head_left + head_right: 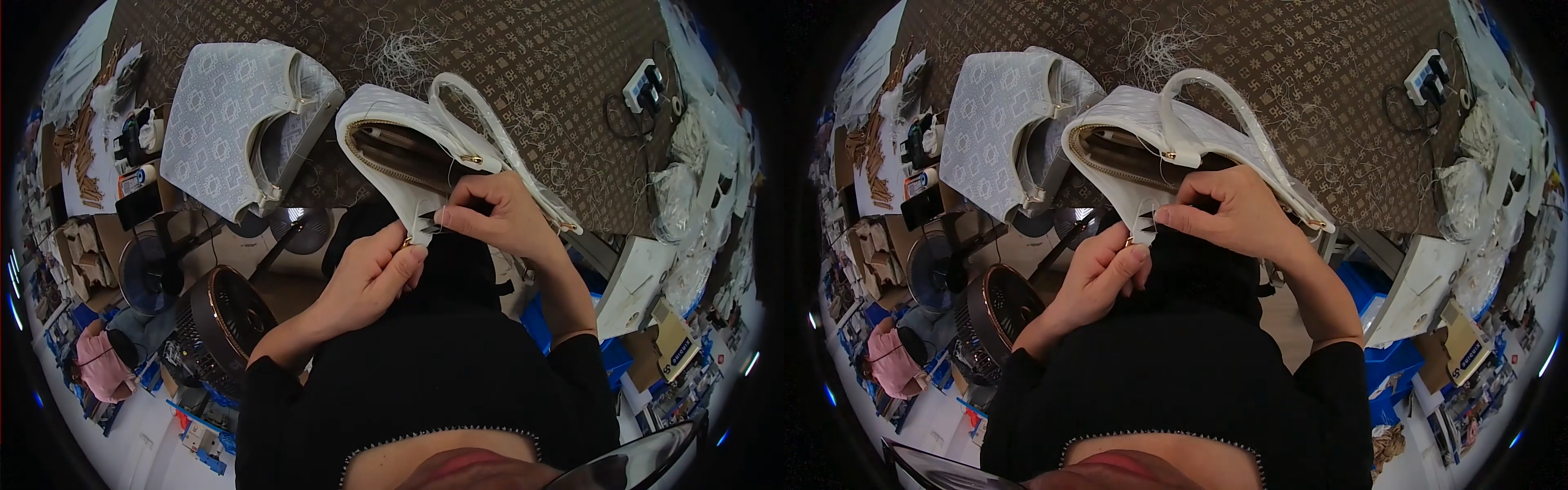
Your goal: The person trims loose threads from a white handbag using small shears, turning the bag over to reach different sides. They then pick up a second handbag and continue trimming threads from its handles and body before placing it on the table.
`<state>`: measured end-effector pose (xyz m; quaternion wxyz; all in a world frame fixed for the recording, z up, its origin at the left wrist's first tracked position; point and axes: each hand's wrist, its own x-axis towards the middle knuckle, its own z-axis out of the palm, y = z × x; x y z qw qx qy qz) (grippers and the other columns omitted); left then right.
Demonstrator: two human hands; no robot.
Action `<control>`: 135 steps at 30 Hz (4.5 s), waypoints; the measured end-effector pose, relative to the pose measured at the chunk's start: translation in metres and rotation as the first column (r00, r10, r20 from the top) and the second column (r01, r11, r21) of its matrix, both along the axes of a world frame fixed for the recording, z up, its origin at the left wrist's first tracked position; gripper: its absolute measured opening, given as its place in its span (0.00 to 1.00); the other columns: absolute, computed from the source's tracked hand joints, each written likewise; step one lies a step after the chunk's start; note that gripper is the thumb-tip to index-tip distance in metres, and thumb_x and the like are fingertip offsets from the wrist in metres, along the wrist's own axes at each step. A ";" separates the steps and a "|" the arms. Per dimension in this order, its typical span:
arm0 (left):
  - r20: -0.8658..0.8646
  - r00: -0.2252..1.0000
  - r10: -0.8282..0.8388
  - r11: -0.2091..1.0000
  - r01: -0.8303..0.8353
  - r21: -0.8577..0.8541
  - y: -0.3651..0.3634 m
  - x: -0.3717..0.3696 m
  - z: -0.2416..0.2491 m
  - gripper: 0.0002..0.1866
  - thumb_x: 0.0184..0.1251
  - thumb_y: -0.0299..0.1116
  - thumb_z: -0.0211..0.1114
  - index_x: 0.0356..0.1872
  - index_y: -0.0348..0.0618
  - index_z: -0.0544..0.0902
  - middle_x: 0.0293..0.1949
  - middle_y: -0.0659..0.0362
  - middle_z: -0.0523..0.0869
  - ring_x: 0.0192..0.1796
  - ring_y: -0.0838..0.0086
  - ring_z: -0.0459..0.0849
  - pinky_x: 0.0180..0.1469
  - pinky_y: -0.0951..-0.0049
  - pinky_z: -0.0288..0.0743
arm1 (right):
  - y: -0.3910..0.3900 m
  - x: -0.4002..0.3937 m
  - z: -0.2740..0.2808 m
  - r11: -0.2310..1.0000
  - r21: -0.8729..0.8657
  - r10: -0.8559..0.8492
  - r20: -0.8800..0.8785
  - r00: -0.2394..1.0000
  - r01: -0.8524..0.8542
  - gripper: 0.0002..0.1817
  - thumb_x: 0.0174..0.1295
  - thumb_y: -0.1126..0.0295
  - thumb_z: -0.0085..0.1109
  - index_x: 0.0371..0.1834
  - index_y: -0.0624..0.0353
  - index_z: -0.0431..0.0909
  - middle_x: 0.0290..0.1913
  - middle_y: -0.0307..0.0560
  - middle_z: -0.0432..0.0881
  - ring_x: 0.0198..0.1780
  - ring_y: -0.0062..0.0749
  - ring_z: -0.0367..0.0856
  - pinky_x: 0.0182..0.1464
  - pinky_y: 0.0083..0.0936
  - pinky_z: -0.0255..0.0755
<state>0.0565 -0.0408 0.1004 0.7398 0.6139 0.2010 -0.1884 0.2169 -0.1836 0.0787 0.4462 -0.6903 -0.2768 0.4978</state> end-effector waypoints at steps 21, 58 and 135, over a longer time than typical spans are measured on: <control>0.031 0.999 0.007 1.000 -0.008 0.023 -0.001 0.002 0.002 0.13 0.70 0.39 0.49 0.32 0.39 0.71 0.21 0.65 0.74 0.21 0.85 0.70 0.24 0.84 0.63 | -0.001 -0.003 -0.006 0.999 0.036 -0.011 -0.077 0.997 0.013 0.14 0.55 0.61 0.64 0.23 0.62 0.80 0.17 0.36 0.76 0.20 0.12 0.68 0.22 0.14 0.60; 0.150 0.985 0.091 0.994 -0.082 -0.069 -0.003 0.002 -0.013 0.11 0.71 0.37 0.46 0.31 0.42 0.69 0.20 0.67 0.73 0.22 0.86 0.70 0.25 0.84 0.65 | 0.009 -0.008 -0.016 0.986 0.137 -0.097 0.001 0.995 0.096 0.12 0.55 0.70 0.63 0.18 0.65 0.75 0.15 0.32 0.71 0.20 0.11 0.65 0.22 0.14 0.59; 0.082 0.980 0.184 0.795 -0.197 0.574 0.033 -0.004 -0.027 0.21 0.67 0.45 0.51 0.22 0.37 0.72 0.15 0.55 0.75 0.20 0.62 0.75 0.26 0.68 0.67 | -0.029 0.019 0.009 0.752 0.301 -0.622 0.618 0.481 0.587 0.14 0.66 0.66 0.52 0.47 0.64 0.78 0.37 0.40 0.82 0.36 0.15 0.75 0.38 0.12 0.67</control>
